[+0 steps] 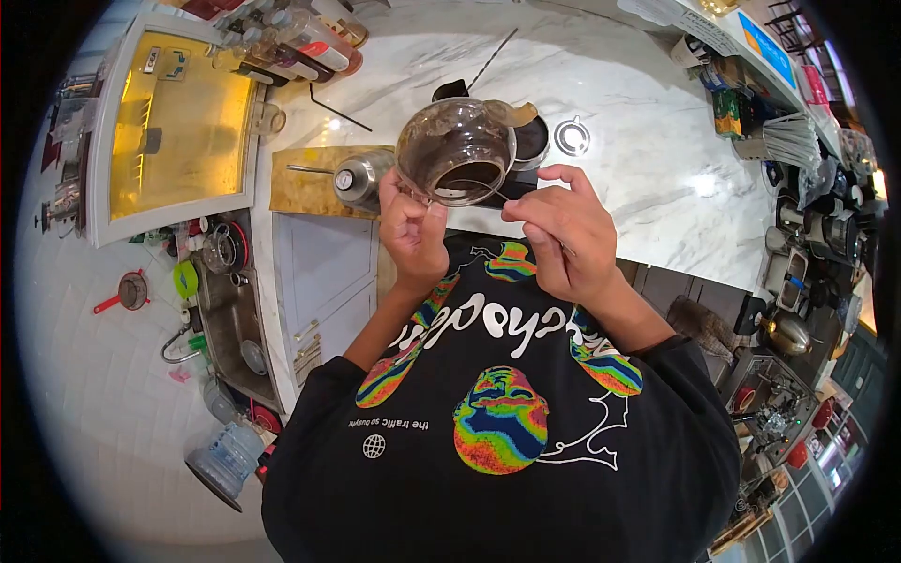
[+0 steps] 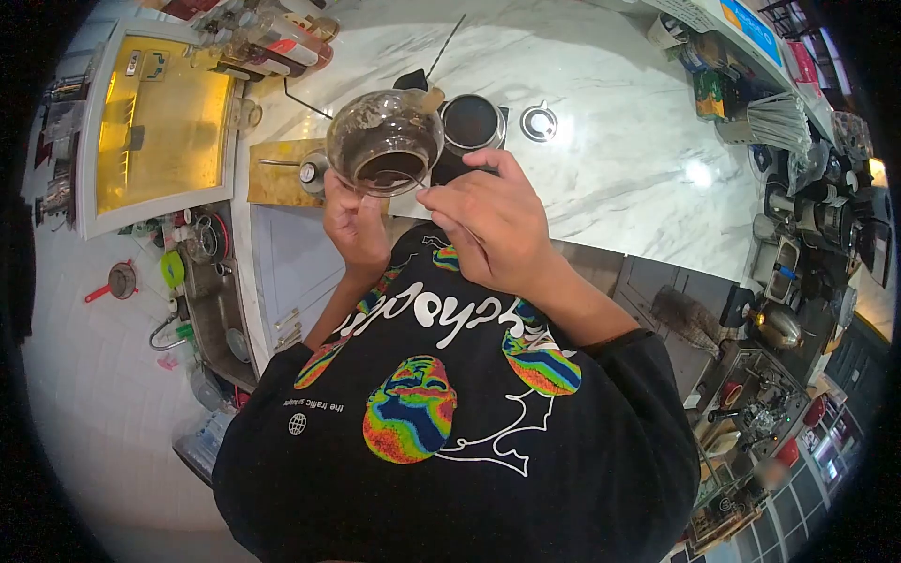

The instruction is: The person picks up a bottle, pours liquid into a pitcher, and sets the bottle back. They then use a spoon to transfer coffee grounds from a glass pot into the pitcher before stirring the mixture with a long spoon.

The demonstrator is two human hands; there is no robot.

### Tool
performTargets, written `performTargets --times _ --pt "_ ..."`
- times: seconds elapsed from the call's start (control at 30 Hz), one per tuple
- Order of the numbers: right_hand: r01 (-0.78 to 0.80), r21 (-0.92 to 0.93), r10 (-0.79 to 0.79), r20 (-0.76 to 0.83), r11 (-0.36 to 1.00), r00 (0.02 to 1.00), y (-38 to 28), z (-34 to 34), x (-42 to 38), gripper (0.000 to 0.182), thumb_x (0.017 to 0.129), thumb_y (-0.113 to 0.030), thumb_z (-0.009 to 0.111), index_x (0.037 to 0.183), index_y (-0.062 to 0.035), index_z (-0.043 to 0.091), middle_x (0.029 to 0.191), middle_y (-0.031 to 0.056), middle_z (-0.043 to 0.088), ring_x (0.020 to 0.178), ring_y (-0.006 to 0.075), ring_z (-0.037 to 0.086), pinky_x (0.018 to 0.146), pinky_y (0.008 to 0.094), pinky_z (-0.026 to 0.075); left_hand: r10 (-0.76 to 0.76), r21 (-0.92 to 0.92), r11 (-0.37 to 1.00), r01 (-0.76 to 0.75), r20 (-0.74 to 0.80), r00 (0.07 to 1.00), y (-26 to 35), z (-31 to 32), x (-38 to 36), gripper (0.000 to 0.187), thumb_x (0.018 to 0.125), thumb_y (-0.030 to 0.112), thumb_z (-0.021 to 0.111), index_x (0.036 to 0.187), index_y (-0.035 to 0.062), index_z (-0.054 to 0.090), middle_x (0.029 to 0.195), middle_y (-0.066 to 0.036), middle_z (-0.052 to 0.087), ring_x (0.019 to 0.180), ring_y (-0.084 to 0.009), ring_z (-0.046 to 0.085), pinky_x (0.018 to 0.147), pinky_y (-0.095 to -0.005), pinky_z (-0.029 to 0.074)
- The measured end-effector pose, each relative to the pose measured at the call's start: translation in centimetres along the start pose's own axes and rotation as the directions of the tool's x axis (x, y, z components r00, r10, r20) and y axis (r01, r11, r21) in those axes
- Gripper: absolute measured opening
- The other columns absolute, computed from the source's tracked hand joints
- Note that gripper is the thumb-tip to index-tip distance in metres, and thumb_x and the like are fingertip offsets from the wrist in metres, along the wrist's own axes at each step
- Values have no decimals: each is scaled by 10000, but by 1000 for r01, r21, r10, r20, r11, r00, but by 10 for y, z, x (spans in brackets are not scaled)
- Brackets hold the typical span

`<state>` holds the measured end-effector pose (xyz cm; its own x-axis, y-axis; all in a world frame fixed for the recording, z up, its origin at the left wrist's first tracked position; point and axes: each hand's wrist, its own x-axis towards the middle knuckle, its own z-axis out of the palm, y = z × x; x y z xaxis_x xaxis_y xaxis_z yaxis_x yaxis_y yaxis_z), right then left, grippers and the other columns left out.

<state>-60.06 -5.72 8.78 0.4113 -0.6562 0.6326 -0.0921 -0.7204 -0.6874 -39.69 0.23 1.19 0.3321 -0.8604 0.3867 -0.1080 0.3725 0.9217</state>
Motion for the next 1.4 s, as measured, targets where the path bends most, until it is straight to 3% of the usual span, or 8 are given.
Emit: performTargets --times 0.43,0.7,1.03,1.4 --pt "74 -166 -63 70 983 996 -13 14 6 302 805 -13 746 1098 -54 684 874 53 702 764 218 665 892 461 476 99 -46 994 -98 33 995 5 -17 16 206 907 13 660 801 38 485 1389 -271 433 1114 -214 540 977 -353 431" --pt "72 -239 -58 64 968 996 -22 19 11 326 789 -15 742 1106 -60 681 917 48 708 799 222 667 917 461 474 158 -66 987 -149 163 974 2 -33 35 213 904 27 675 801 44 488 1377 -266 439 1178 -278 546 983 -395 458" --pt "29 -303 -25 18 952 1000 -28 32 6 338 799 12 736 1125 -56 681 913 50 712 796 219 671 909 458 477 177 -148 978 -149 196 965 1 -34 46 223 919 48 696 800 42 508 1396 -269 430 1203 -303 550 926 -407 515" --pt "0 -308 -8 -24 951 1000 -27 49 -3 346 804 31 723 1136 -56 677 895 54 709 791 225 671 903 464 481 130 -184 978 -93 204 970 -5 -42 46 227 915 59 700 802 38 504 1421 -263 425 1281 -347 524 1043 -447 442"
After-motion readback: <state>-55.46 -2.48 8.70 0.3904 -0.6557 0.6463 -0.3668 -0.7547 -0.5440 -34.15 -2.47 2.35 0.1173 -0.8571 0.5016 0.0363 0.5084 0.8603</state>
